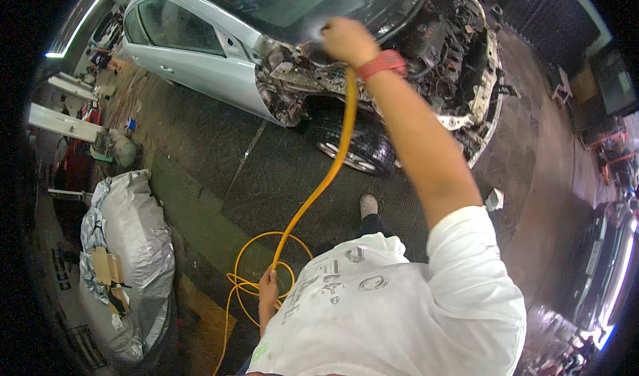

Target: The person uses a yellow pressure washer hose to clean a white car in a garage. They spray the front wheel, engine bay, windshield, side panels, and door areas, moving around the vehicle to reach different sections.

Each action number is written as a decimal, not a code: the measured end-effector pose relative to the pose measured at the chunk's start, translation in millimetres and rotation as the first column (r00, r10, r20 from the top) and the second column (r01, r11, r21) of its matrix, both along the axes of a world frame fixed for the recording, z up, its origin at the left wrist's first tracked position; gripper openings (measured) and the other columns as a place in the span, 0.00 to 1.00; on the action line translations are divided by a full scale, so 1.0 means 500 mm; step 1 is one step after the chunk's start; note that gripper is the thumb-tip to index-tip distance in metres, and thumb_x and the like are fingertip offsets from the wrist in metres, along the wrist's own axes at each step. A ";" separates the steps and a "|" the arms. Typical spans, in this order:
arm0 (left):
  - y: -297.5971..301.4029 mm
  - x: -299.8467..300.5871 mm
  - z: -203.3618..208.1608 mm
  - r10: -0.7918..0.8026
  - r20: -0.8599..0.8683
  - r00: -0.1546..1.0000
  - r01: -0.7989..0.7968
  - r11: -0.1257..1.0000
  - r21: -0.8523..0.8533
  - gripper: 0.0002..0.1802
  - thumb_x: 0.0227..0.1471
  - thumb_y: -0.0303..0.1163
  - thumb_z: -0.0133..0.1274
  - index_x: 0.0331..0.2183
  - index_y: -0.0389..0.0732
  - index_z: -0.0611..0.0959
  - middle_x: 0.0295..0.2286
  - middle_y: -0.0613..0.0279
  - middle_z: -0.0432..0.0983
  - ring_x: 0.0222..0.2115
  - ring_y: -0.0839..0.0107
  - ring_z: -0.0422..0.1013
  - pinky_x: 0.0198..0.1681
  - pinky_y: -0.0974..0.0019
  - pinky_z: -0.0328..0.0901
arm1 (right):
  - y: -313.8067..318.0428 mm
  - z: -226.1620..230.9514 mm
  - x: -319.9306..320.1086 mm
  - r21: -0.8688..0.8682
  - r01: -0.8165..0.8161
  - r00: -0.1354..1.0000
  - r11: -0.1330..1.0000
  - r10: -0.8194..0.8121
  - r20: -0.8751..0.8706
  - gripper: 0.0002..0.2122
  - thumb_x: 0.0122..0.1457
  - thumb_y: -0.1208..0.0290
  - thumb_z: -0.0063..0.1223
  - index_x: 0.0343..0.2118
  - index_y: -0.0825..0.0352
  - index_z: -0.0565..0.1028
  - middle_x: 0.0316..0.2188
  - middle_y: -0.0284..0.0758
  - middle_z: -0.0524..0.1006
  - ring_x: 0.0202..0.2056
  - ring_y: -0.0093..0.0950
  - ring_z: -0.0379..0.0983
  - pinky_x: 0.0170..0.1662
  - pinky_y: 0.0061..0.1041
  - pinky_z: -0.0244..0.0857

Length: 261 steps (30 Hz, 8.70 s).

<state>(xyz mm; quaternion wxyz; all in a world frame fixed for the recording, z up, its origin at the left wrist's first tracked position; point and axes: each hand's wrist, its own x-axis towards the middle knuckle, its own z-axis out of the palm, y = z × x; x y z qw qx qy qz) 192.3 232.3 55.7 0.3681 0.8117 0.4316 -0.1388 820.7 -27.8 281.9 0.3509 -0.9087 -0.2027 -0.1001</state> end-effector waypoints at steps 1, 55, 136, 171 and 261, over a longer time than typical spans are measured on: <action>0.017 -0.046 -0.030 0.006 0.009 1.000 -0.005 0.999 -0.050 0.30 0.72 0.49 0.44 0.60 0.34 0.77 0.36 0.54 0.81 0.35 0.61 0.74 0.40 0.59 0.67 | 0.061 0.000 -0.056 -0.012 0.017 0.999 1.000 -0.017 -0.046 0.17 0.61 0.61 0.52 0.43 0.67 0.84 0.42 0.53 0.82 0.46 0.52 0.80 0.53 0.45 0.73; 0.299 -0.398 -0.078 0.302 0.197 0.933 -0.355 0.869 0.346 0.32 0.74 0.49 0.37 0.49 0.26 0.79 0.29 0.33 0.77 0.27 0.39 0.71 0.31 0.49 0.64 | 0.366 -0.084 -0.474 0.273 -0.058 0.918 0.960 0.159 -0.364 0.42 0.64 0.30 0.44 0.55 0.76 0.65 0.37 0.53 0.80 0.44 0.46 0.81 0.51 0.41 0.72; 1.406 1.053 0.322 -0.762 0.248 0.598 0.767 0.634 0.098 0.11 0.64 0.29 0.53 0.46 0.34 0.82 0.25 0.36 0.77 0.24 0.39 0.76 0.26 0.49 0.67 | 0.205 -0.447 0.485 0.057 0.924 0.377 0.377 -0.883 -0.278 0.20 0.66 0.56 0.52 0.36 0.72 0.82 0.30 0.44 0.85 0.31 0.35 0.85 0.33 0.34 0.76; 1.697 1.149 0.275 -0.805 0.332 0.492 0.835 0.544 0.082 0.16 0.72 0.37 0.45 0.45 0.36 0.82 0.19 0.45 0.71 0.15 0.55 0.68 0.22 0.57 0.60 | 0.484 -0.113 0.189 -0.028 0.953 0.302 0.301 -0.948 0.104 0.22 0.59 0.51 0.53 0.40 0.67 0.85 0.39 0.55 0.82 0.45 0.54 0.80 0.47 0.49 0.73; 1.808 0.807 0.071 -0.895 -0.087 0.438 0.850 0.381 0.363 0.24 0.71 0.49 0.46 0.34 0.37 0.77 0.23 0.48 0.75 0.24 0.54 0.74 0.28 0.54 0.65 | 1.295 -0.474 -0.097 0.742 0.490 0.512 -0.458 -0.537 -0.670 0.17 0.72 0.65 0.51 0.61 0.59 0.74 0.24 0.28 0.73 0.24 0.19 0.67 0.29 0.22 0.63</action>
